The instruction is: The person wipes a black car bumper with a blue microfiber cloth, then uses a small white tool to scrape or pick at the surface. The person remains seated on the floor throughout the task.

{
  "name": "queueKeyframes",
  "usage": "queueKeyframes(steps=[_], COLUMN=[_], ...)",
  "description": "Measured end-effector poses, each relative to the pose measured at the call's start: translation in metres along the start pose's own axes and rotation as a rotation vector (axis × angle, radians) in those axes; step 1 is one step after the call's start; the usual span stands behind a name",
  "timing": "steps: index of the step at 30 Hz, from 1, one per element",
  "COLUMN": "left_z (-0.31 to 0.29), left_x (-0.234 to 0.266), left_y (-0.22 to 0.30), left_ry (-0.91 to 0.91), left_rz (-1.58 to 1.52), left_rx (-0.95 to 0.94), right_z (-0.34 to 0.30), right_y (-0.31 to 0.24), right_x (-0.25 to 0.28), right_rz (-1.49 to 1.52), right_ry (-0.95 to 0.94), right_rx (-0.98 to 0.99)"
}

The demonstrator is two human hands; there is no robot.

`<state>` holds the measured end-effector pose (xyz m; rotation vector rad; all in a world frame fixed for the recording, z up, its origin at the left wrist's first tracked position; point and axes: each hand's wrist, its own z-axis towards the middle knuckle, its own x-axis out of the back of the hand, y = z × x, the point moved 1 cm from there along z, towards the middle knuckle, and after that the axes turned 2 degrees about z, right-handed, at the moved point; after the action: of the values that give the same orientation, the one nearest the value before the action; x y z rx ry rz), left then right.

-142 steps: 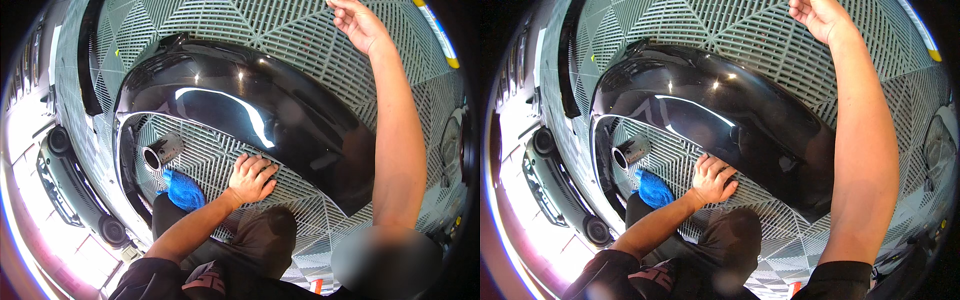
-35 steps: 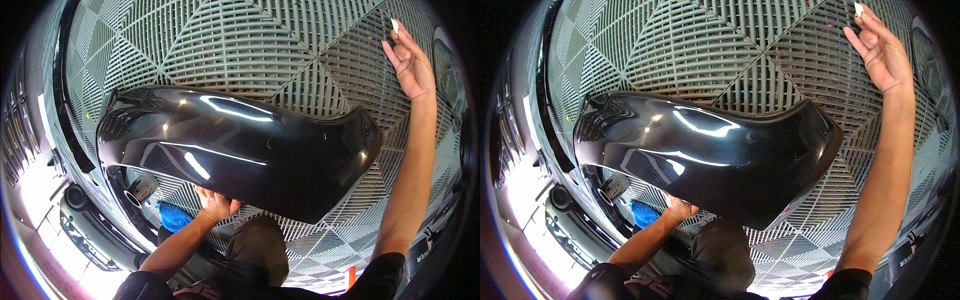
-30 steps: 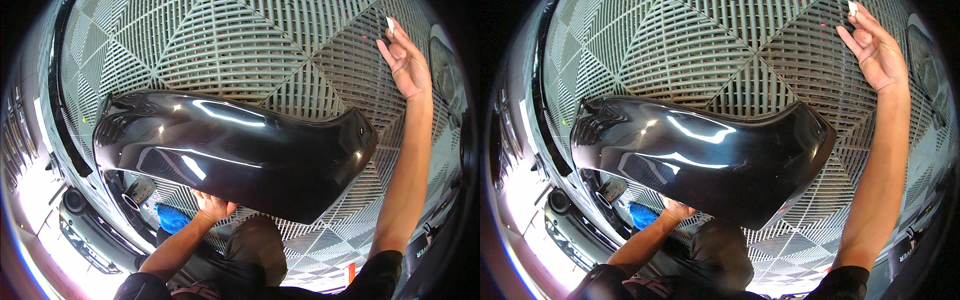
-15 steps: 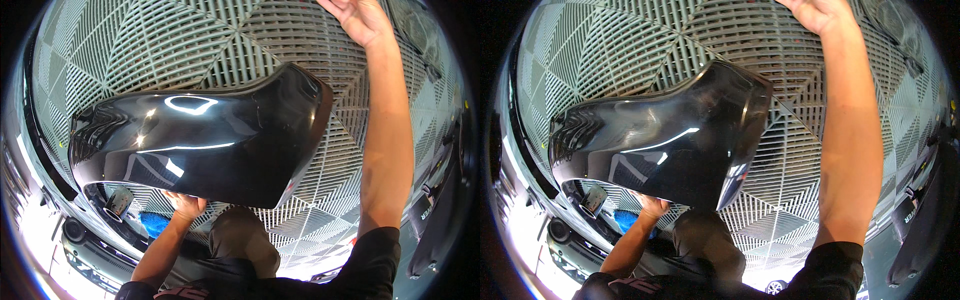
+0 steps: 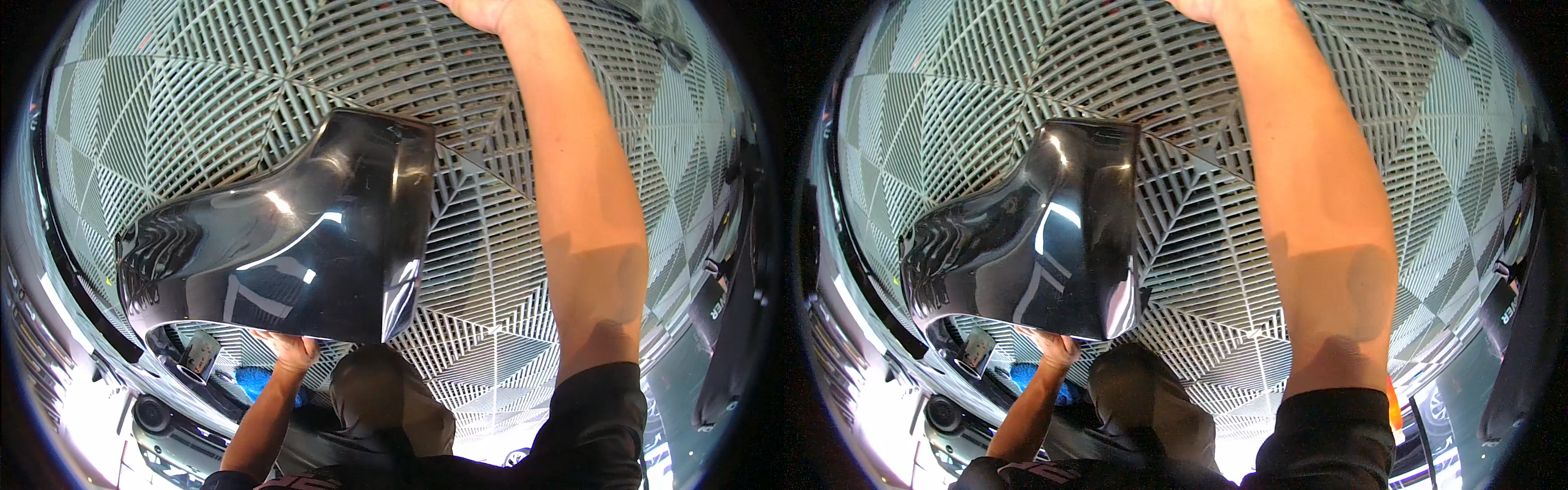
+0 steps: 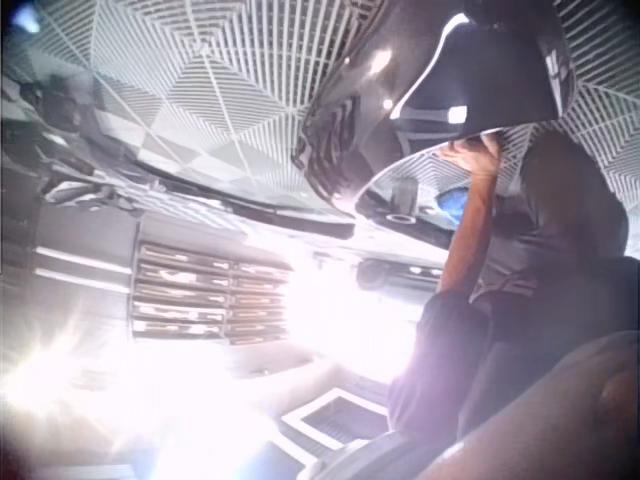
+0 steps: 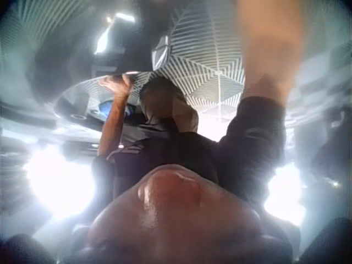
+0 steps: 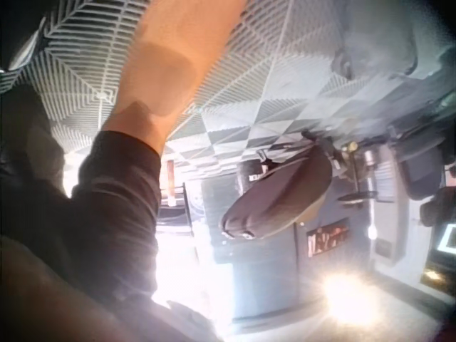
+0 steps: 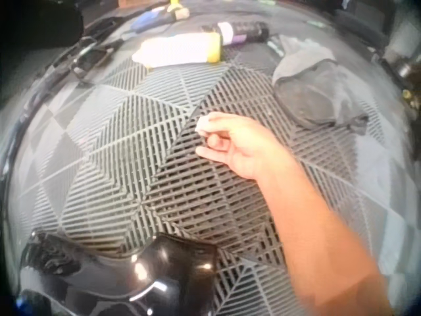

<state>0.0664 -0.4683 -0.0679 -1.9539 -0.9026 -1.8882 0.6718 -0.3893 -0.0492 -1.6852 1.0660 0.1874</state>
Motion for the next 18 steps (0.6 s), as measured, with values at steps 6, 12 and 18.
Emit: queueKeyframes(steps=[6,12,18], left_z=[0.006,0.008,0.006], left_x=[0.011,0.017,0.018], left_y=[0.001,-0.004,-0.008], left_ry=[-0.057,-0.141,-0.135], left_rz=[0.077,0.040,0.017], left_rx=[-0.081,-0.105,-0.105], right_z=[0.001,-0.003,0.004], right_y=[0.003,-0.001,0.002], right_x=[-0.004,0.000,-0.003], right_rz=[0.011,0.008,-0.016], right_ry=[-0.033,-0.005,0.010], right_rx=[-0.016,0.007,-0.002])
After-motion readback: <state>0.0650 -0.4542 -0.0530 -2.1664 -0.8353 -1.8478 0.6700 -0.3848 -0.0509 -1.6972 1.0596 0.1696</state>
